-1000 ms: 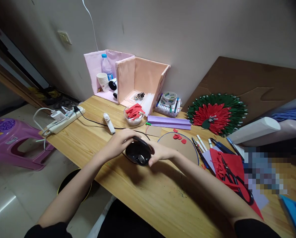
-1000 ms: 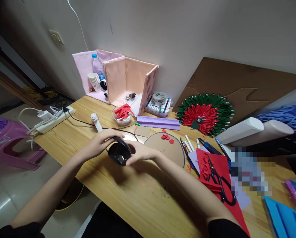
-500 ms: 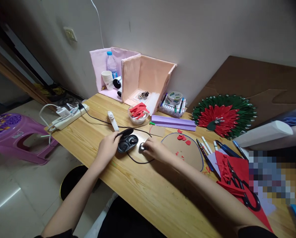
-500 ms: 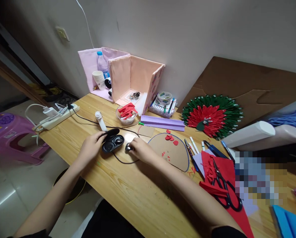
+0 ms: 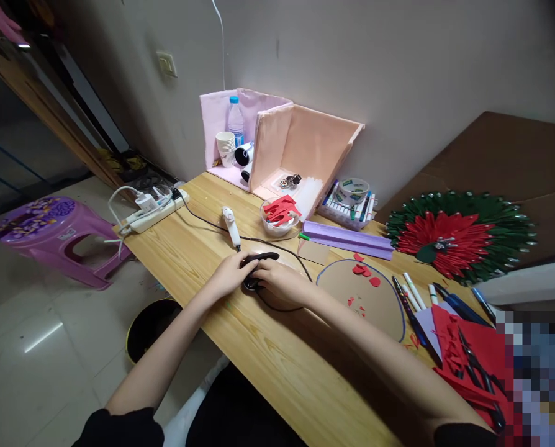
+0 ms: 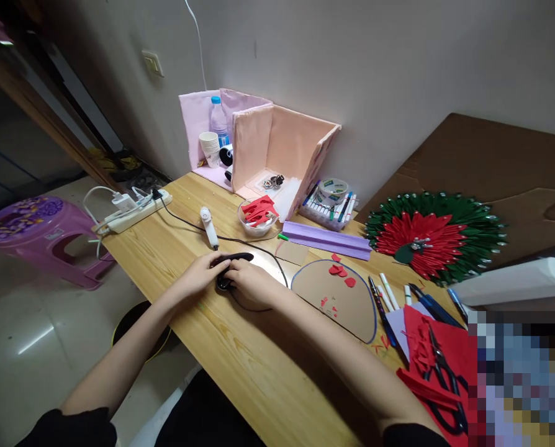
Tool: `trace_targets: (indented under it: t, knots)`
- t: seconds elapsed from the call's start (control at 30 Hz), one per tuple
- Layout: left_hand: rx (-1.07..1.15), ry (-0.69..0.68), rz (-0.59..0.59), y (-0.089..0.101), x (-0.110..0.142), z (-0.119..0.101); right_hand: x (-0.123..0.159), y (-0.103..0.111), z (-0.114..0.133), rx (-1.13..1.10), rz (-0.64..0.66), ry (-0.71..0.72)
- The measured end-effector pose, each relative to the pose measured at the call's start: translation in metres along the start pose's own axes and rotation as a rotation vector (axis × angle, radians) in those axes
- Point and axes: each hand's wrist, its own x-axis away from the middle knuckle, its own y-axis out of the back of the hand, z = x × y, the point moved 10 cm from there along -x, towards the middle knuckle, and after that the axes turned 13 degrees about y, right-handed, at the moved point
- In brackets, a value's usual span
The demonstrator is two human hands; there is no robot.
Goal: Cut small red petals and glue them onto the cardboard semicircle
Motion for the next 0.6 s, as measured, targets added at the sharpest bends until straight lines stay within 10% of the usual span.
trace_targets:
  t: [0.2, 0.6]
  knots:
    - [0.081, -0.034, 0.111, -0.009, -0.002, -0.006, 0.053, 0.04, -0.011, -0.098, -0.284, -0.194]
    - [-0.456, -0.107, -0.039, -0.046, 0.03, -0.004, 0.119, 0.061, -0.018, -0.143, -0.399, -0.505]
